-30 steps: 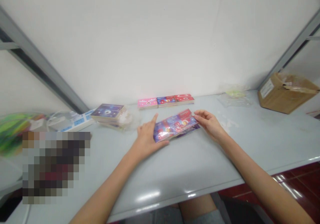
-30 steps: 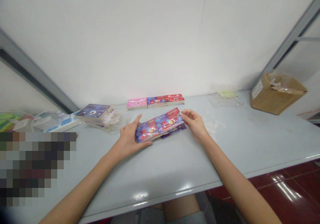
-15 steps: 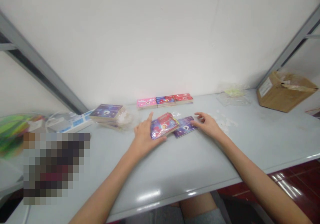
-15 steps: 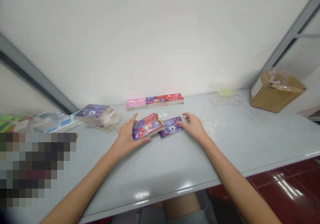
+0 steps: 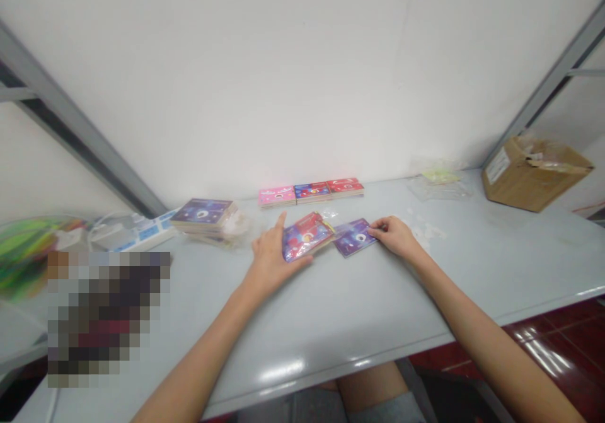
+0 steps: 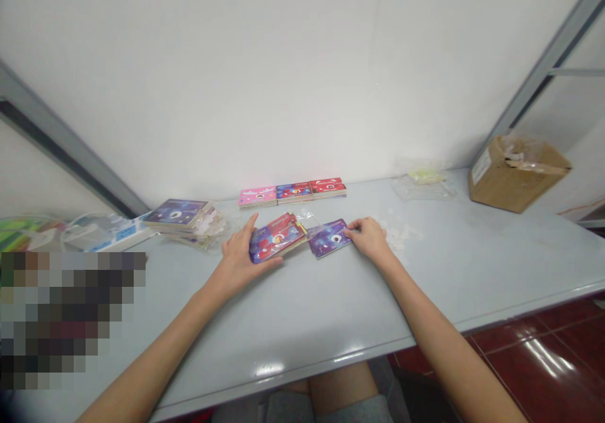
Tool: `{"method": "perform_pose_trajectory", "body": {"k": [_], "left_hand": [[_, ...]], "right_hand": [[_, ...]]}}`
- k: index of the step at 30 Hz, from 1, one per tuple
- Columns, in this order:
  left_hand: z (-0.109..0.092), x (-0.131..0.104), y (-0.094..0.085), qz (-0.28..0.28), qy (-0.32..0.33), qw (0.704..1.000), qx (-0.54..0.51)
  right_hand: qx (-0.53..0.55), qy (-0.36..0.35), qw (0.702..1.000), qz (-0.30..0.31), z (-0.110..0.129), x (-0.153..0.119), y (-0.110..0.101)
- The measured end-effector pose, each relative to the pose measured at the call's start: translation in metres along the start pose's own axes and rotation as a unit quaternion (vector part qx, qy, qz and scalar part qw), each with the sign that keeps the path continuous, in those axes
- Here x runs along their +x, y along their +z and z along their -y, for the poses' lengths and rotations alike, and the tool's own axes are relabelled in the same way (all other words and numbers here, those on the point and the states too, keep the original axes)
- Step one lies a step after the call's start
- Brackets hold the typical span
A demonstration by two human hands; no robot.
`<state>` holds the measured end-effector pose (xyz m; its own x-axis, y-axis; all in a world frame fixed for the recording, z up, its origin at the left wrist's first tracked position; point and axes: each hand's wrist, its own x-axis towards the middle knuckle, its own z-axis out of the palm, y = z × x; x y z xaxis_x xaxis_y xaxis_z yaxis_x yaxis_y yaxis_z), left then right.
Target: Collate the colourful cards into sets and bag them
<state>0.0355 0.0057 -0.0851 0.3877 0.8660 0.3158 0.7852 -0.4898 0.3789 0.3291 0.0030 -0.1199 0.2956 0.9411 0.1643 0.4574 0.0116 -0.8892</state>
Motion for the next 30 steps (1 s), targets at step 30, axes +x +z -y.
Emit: {"method": "perform_pose_trajectory", "body": {"k": [30], "left_hand": [[-0.003, -0.002, -0.003, 0.009, 0.058, 0.998, 0.023]], "right_hand": [[0.304, 0.062, 0.95, 0.009, 0.023, -0.007, -0.001]]}}
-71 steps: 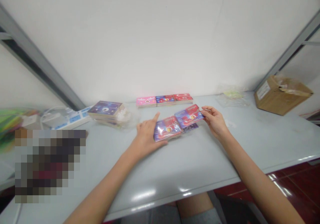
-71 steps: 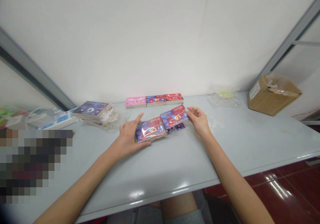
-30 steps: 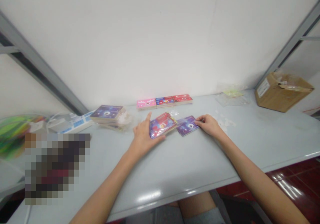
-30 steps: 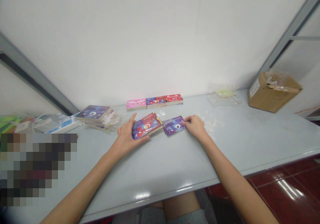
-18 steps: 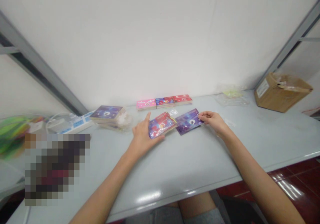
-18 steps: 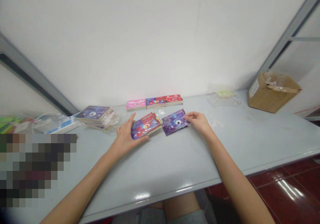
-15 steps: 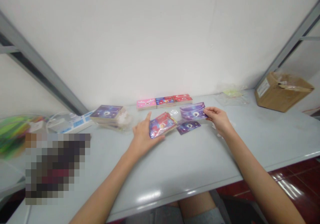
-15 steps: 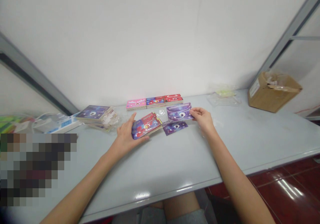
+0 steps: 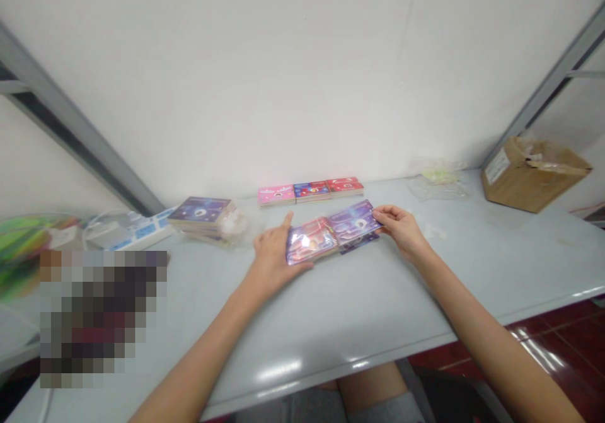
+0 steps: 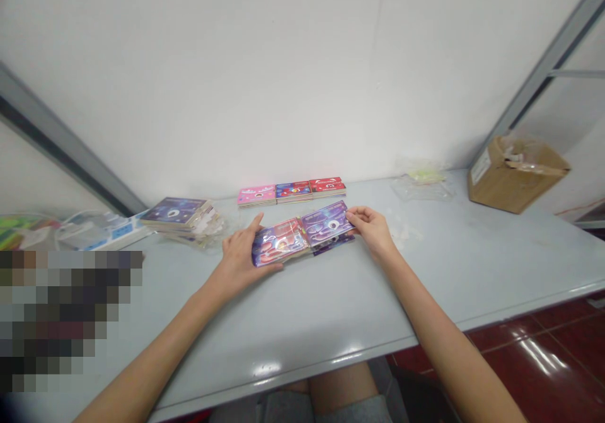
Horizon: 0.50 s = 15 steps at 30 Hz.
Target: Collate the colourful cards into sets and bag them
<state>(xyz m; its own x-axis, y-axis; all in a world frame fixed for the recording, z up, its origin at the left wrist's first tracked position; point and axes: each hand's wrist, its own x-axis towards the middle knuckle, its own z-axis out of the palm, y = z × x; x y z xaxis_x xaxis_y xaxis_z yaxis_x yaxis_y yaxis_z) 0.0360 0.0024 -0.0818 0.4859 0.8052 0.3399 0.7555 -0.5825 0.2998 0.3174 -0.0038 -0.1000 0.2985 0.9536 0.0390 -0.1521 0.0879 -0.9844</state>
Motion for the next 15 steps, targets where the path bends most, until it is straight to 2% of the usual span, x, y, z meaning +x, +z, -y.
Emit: {"method": "perform_pose_trajectory", "body": {"k": [5, 10, 15], "left_hand": [[0.002, -0.001, 0.002, -0.001, 0.009, 1.0, 0.005], [0.002, -0.001, 0.003, -0.002, 0.013, 1.0, 0.01], [0.001, -0.001, 0.003, -0.001, 0.018, 1.0, 0.006]], "right_hand": [[0.019, -0.014, 1.0, -0.002, 0.003, -0.001, 0.001], [0.034, -0.007, 0.999, 0.032, 0.002, -0.005, 0.008], [0.09, -0.005, 0.996, 0.006, 0.001, -0.006, 0.012]]}}
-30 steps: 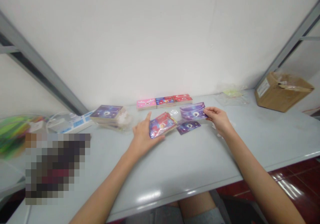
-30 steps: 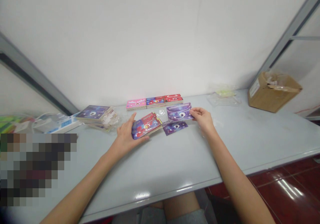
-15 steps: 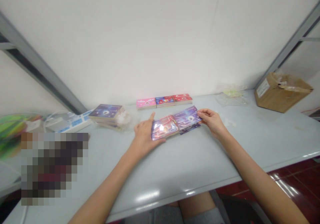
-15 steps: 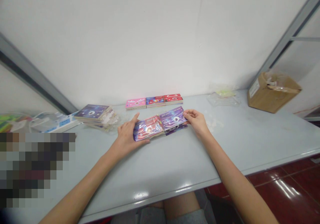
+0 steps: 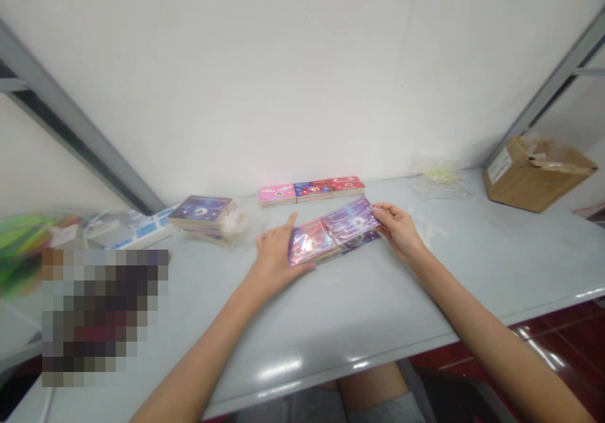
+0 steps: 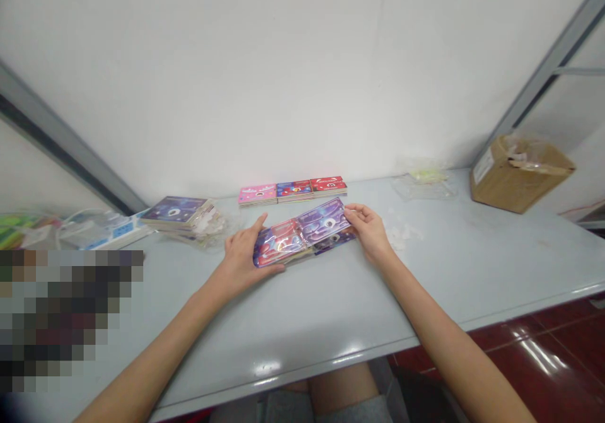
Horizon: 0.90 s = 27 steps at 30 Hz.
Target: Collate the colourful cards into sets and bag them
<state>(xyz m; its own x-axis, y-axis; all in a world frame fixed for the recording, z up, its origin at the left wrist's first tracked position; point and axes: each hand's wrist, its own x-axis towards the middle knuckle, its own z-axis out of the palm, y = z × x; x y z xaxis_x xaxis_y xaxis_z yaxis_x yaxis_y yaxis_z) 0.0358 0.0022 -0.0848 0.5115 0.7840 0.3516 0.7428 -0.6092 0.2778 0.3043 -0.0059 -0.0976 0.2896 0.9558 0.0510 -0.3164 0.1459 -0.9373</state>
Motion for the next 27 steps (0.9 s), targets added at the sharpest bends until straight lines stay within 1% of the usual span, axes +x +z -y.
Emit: {"method": "perform_pose_trajectory", "body": {"k": [4, 7, 13, 18, 20, 25, 27], "left_hand": [[-0.0002, -0.0006, 0.0004, -0.001, 0.012, 1.0, -0.003], [0.0002, -0.0011, 0.0009, 0.0, 0.006, 1.0, -0.002], [0.0, -0.0019, 0.0017, 0.0, 0.014, 1.0, -0.003], [-0.0012, -0.0021, 0.001, 0.006, 0.01, 1.0, 0.005], [-0.0015, -0.0018, 0.0009, 0.006, 0.006, 1.0, 0.003], [-0.0021, -0.0003, -0.0003, -0.006, -0.011, 1.0, 0.008], [-0.0026, 0.0002, -0.0012, -0.012, -0.019, 1.0, 0.011]], "right_hand": [[0.037, -0.015, 0.999, -0.015, -0.0008, 0.0011, -0.0002], [0.054, 0.002, 0.998, -0.017, -0.003, 0.0013, 0.0008], [0.073, 0.042, 0.995, -0.053, -0.0078, 0.0013, 0.0015], [0.064, 0.025, 0.996, -0.061, -0.0075, 0.0011, 0.0012], [0.057, 0.02, 0.997, -0.05, -0.0076, 0.0002, 0.0023], [0.034, 0.032, 0.999, 0.007, -0.0094, -0.0021, 0.0049], [0.019, 0.032, 0.999, 0.015, -0.0091, -0.0022, 0.0044]]}}
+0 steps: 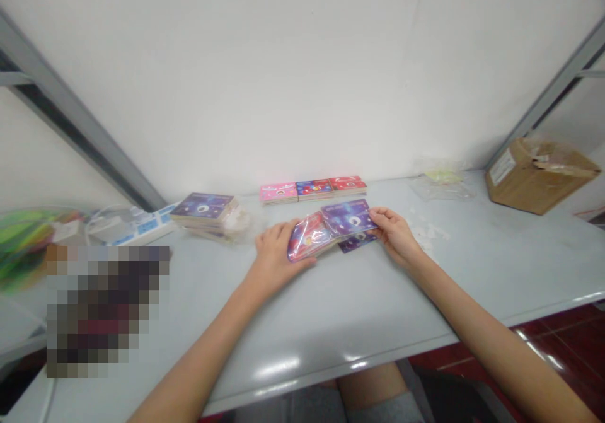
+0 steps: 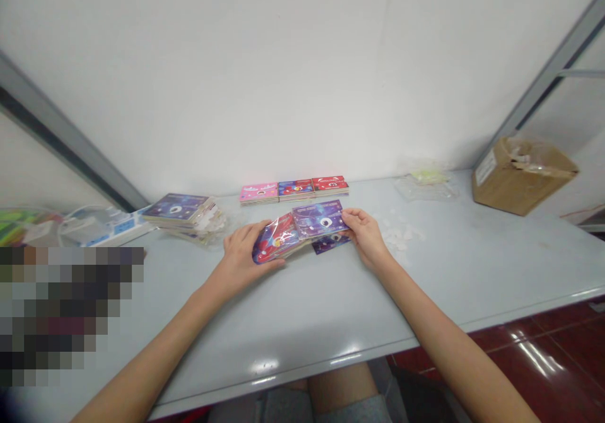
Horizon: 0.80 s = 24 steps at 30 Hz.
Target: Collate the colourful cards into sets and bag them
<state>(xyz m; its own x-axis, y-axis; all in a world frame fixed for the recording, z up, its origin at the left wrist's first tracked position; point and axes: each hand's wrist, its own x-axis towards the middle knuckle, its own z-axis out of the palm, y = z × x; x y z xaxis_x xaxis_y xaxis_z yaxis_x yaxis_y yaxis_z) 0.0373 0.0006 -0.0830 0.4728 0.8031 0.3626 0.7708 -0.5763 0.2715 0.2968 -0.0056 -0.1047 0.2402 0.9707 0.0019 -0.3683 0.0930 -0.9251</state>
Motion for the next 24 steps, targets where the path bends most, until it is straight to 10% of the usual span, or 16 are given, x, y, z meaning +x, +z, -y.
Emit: {"method": "perform_pose_trajectory", "body": {"k": [6, 16, 24], "left_hand": [[-0.002, -0.001, -0.002, -0.002, -0.02, 1.0, 0.008], [-0.007, -0.004, 0.001, 0.038, 0.048, 0.998, -0.013], [-0.01, -0.005, 0.002, 0.036, 0.035, 0.999, -0.018]], "right_hand": [[-0.071, -0.004, 0.997, 0.008, 0.004, -0.001, -0.002], [-0.281, -0.059, 0.914, 0.287, 0.008, -0.016, 0.01], [-0.266, -0.036, 0.937, 0.224, 0.011, -0.015, 0.007]]}}
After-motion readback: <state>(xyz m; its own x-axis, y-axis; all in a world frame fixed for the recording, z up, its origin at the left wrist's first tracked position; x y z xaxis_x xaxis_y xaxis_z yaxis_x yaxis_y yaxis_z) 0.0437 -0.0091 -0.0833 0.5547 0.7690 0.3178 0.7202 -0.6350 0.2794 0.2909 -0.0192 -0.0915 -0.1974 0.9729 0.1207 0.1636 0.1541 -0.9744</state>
